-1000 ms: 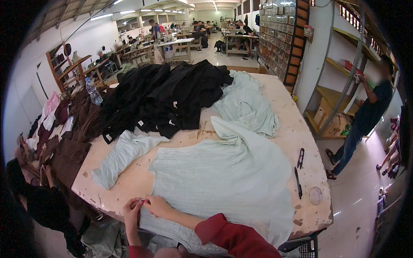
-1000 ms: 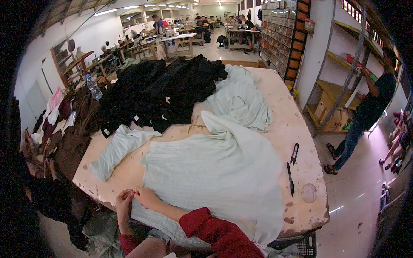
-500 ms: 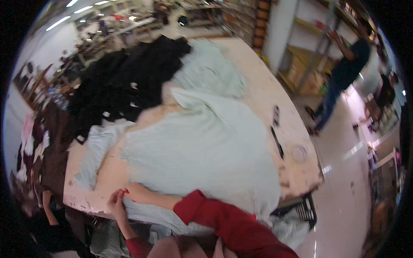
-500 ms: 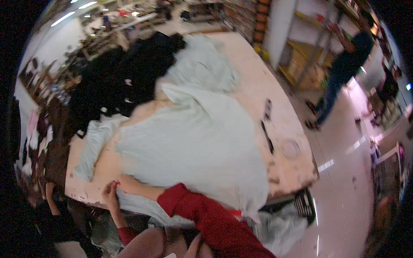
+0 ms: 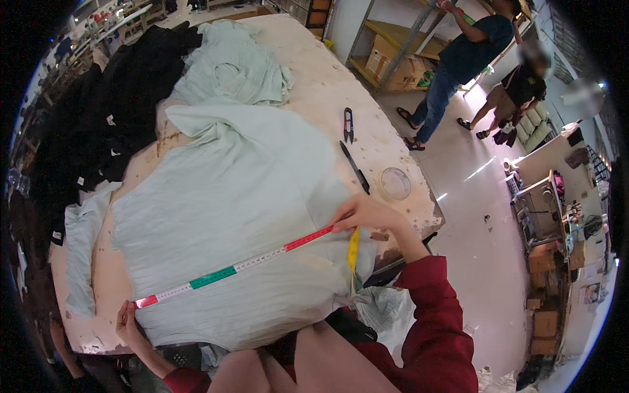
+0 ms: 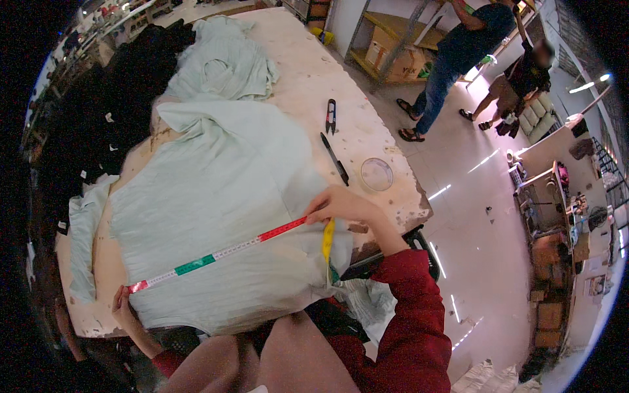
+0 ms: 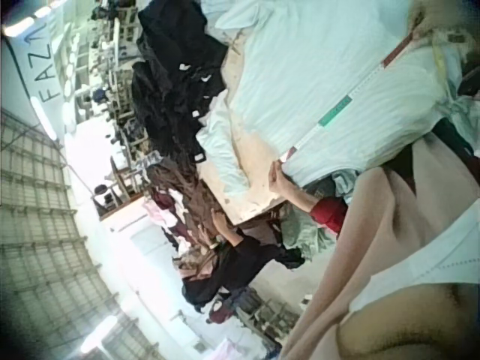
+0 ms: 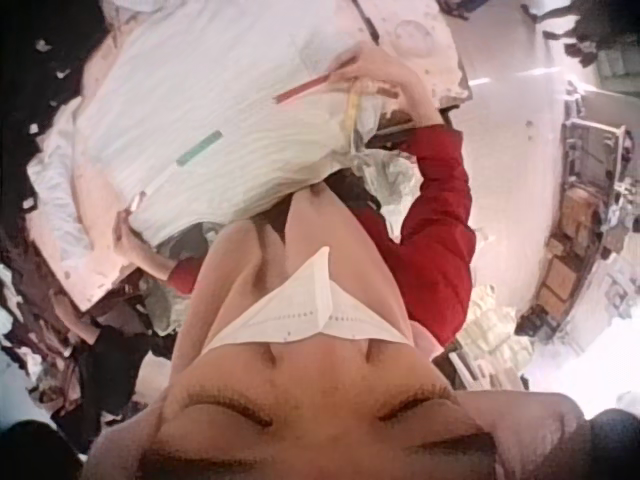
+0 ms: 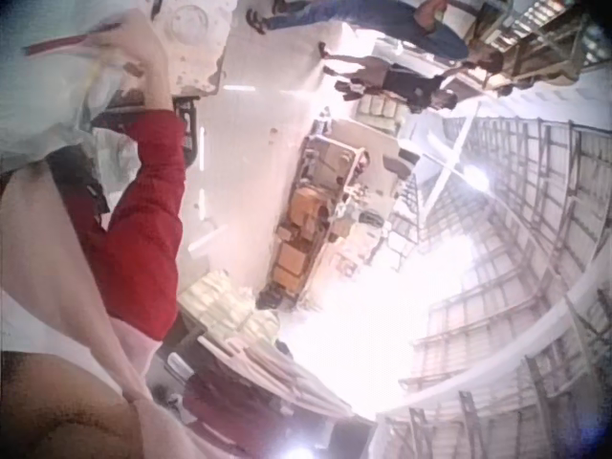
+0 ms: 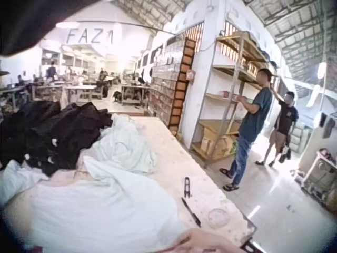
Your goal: The person measures a light green garment on a table using a measuring tape, marks it with a black marker, and repeatedly folds and unfolds it to check dimensions. The person handles the garment by hand and uses a measuring tape and marker throughout.
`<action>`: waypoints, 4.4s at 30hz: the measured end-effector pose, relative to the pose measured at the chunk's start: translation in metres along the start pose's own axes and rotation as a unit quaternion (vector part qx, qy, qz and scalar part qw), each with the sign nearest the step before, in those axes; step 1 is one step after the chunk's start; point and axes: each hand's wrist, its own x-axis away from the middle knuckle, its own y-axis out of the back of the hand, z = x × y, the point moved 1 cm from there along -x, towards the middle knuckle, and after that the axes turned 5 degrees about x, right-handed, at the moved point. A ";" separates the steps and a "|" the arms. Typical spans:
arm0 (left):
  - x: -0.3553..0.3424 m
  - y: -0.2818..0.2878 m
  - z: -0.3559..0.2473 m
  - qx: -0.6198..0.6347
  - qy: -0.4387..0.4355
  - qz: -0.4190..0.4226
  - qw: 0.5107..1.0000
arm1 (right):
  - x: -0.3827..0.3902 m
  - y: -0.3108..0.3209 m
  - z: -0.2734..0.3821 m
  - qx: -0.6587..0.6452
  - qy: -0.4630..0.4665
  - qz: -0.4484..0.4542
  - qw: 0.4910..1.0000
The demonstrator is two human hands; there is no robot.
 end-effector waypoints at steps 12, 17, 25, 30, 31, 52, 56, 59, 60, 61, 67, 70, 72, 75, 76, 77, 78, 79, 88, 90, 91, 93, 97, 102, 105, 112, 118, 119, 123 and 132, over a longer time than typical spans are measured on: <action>-0.011 0.019 0.000 -0.114 -0.019 -0.025 0.993 | 0.020 0.022 -0.014 -0.007 -0.076 -0.312 0.947; -0.010 0.005 -0.016 -0.174 -0.112 -0.039 0.978 | 0.023 -0.006 -0.020 0.083 -0.010 -0.339 0.937; -0.020 -0.005 -0.013 -0.211 -0.148 -0.056 0.965 | 0.032 -0.032 -0.018 0.125 -0.015 -0.368 0.921; -0.026 0.005 -0.005 -0.144 -0.133 -0.055 0.979 | 0.042 -0.042 -0.012 0.101 -0.028 -0.372 0.922; -0.025 0.001 -0.008 -0.142 -0.129 -0.058 0.980 | 0.042 -0.044 -0.011 0.109 -0.026 -0.380 0.918; -0.005 -0.008 -0.018 0.026 -0.105 -0.089 0.990 | 0.037 -0.047 -0.034 0.075 -0.014 -0.323 0.943; -0.012 -0.019 -0.021 -0.016 -0.096 -0.093 0.991 | 0.050 -0.039 -0.041 0.061 -0.030 -0.324 0.944; -0.019 -0.017 -0.016 -0.039 -0.098 -0.086 0.991 | 0.064 -0.028 -0.032 -0.030 -0.051 -0.303 0.951; -0.019 -0.011 -0.012 -0.038 -0.100 -0.084 0.991 | 0.068 -0.026 -0.026 -0.021 -0.070 -0.313 0.947; -0.020 -0.007 -0.009 -0.055 -0.078 -0.088 0.992 | 0.072 -0.028 -0.023 -0.011 -0.091 -0.326 0.941; -0.030 0.009 -0.003 -0.091 -0.081 -0.066 0.990 | 0.063 -0.053 -0.036 0.070 -0.026 -0.426 0.902; -0.032 0.008 -0.009 -0.105 -0.067 -0.056 0.991 | 0.064 -0.060 -0.033 0.083 -0.036 -0.434 0.896; -0.033 0.008 -0.007 -0.111 -0.074 -0.049 0.990 | 0.064 -0.062 -0.031 0.091 -0.023 -0.446 0.890; -0.031 0.008 -0.012 -0.132 -0.069 -0.052 0.988 | 0.064 -0.065 -0.026 0.115 -0.024 -0.448 0.886; -0.030 0.009 -0.014 -0.141 -0.065 -0.056 0.986 | 0.063 -0.065 -0.025 0.126 -0.027 -0.446 0.886; -0.031 0.011 -0.013 -0.135 -0.063 -0.055 0.987 | 0.063 -0.066 -0.023 0.120 -0.030 -0.445 0.887; -0.033 0.015 -0.010 -0.129 -0.061 -0.054 0.988 | 0.062 -0.067 -0.021 0.113 -0.033 -0.445 0.888; -0.035 0.016 -0.008 -0.122 -0.060 -0.052 0.989 | 0.062 -0.068 -0.021 0.108 -0.036 -0.445 0.888; -0.034 0.012 -0.008 -0.091 -0.052 -0.049 0.993 | 0.059 -0.077 -0.023 0.143 0.001 -0.478 0.866; -0.033 0.013 -0.007 -0.073 -0.044 -0.052 0.995 | 0.059 -0.076 -0.023 0.149 -0.004 -0.476 0.867; -0.033 0.014 -0.007 -0.064 -0.042 -0.055 0.996 | 0.058 -0.077 -0.023 0.150 -0.005 -0.475 0.867; -0.036 0.018 -0.004 -0.075 -0.045 -0.054 0.995 | 0.057 -0.077 -0.024 0.157 -0.008 -0.487 0.859; -0.038 0.015 -0.004 -0.077 -0.040 -0.066 0.994 | 0.057 -0.078 -0.023 0.149 -0.013 -0.488 0.860; -0.034 0.007 -0.008 -0.087 -0.069 -0.067 0.992 | 0.058 -0.073 -0.032 0.145 -0.013 -0.469 0.871; -0.032 0.015 -0.002 -0.094 -0.090 -0.063 0.989 | 0.087 -0.054 -0.020 -0.048 -0.047 -0.331 0.941; 0.022 0.070 -0.033 0.071 -0.050 -0.120 0.989 | 0.089 -0.071 0.048 0.115 0.219 0.054 0.967; 0.065 0.212 0.003 -0.293 0.018 0.035 0.955 | 0.035 -0.097 0.089 0.277 0.283 -0.143 0.907; 0.068 0.212 0.009 -0.327 0.002 -0.001 0.945 | 0.029 -0.102 0.098 0.279 0.306 -0.150 0.898; 0.074 0.194 0.019 -0.450 -0.069 -0.133 0.881 | -0.037 -0.158 0.074 0.396 0.427 -0.239 0.777; 0.137 -0.142 -0.132 -0.275 -0.201 0.383 0.859 | -0.072 -0.060 0.082 0.070 0.213 -0.310 0.924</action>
